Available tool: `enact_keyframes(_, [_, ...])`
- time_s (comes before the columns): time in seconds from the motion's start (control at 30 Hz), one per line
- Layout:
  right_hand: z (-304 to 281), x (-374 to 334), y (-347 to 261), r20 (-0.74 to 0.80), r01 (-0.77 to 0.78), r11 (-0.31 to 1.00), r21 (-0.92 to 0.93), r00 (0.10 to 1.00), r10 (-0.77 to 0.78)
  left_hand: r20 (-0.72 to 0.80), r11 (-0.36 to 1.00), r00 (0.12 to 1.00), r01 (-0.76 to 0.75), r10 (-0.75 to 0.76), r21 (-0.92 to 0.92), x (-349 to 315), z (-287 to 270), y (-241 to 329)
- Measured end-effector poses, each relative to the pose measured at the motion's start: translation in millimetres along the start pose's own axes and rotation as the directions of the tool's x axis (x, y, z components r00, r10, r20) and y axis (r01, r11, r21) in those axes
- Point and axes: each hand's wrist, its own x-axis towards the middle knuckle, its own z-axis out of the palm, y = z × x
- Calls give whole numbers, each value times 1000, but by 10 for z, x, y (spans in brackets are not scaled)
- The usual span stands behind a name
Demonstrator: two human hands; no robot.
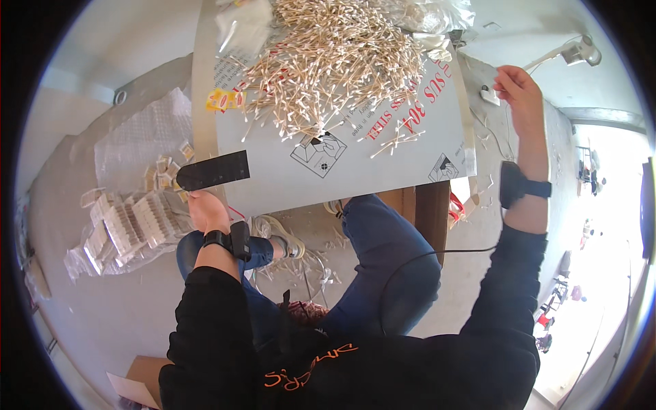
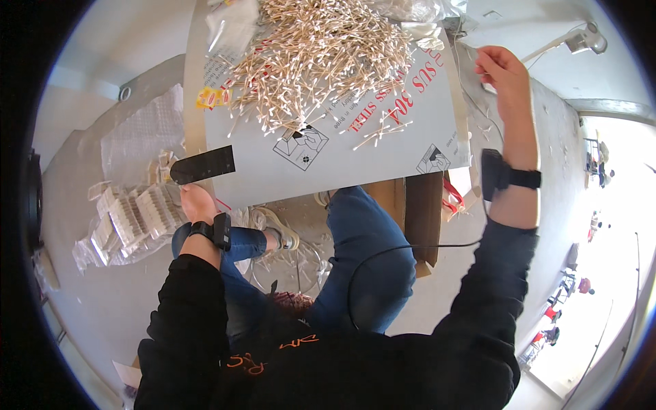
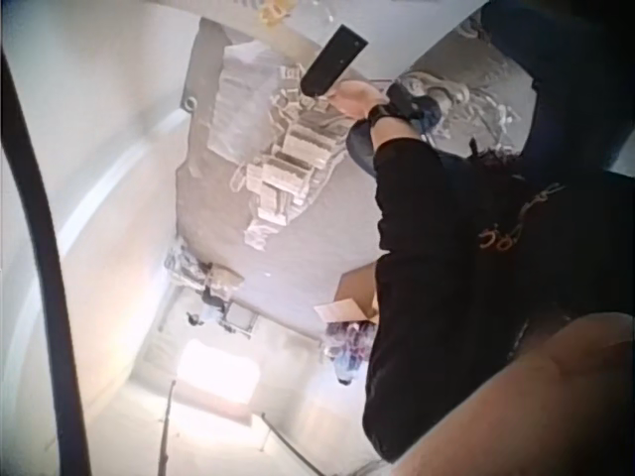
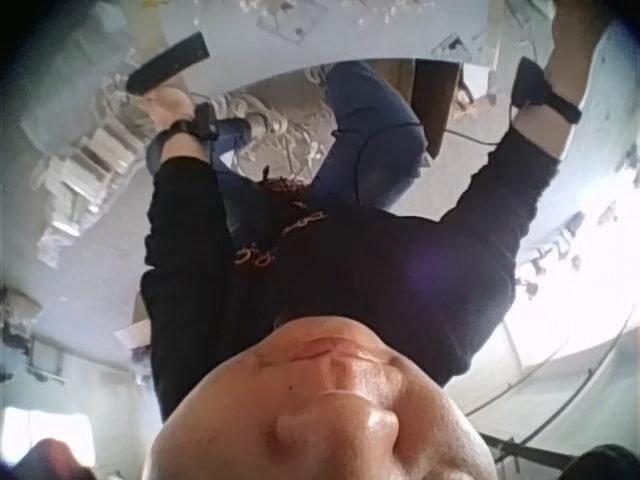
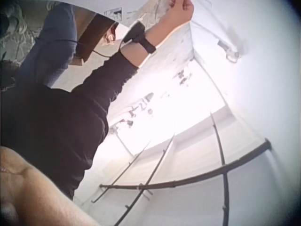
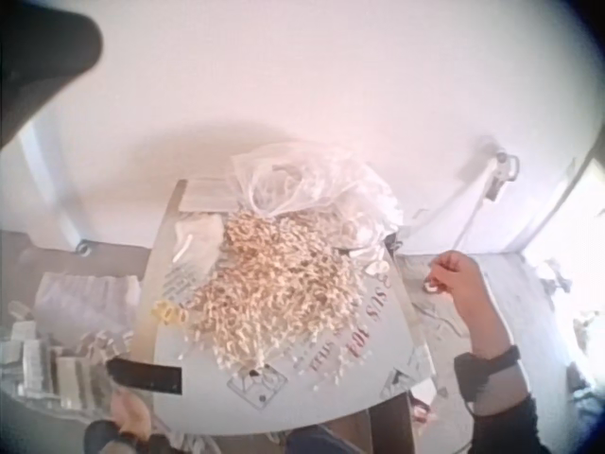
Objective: The person gathers cotton swabs into a bundle, aligns them on a metal surface, and slides the bundle into a small plastic bag before repeating the process.
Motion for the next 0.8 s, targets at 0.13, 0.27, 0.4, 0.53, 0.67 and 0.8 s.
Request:
enact_keyframes(0.13, [-457,-271,179,-2,-41,985,-166,999,41,-13,1000,1000,-20,20,-12,14,-59,-22])
enact_keyframes(0.27, [-713,-818,751,-53,-146,970,-194,989,138,9,1000,1000,-12,12,-7,6,-49,10])
enact_keyframes(0.4, [-318,-1206,1849,-94,-188,873,-451,982,163,13,995,996,-83,83,-47,-20,9,10])
enact_keyframes(0.53, [756,-1408,2101,-40,27,831,-556,997,-59,19,998,998,-54,55,-44,7,12,-17])
enact_keyframes(0.67, [1418,-1163,2126,-89,37,790,-612,989,-115,-11,984,989,-149,149,-99,-37,-34,-35])
enact_keyframes(0.8, [1872,-1102,1901,-23,131,781,-610,983,-184,-6,993,994,-114,114,-40,5,7,-44])
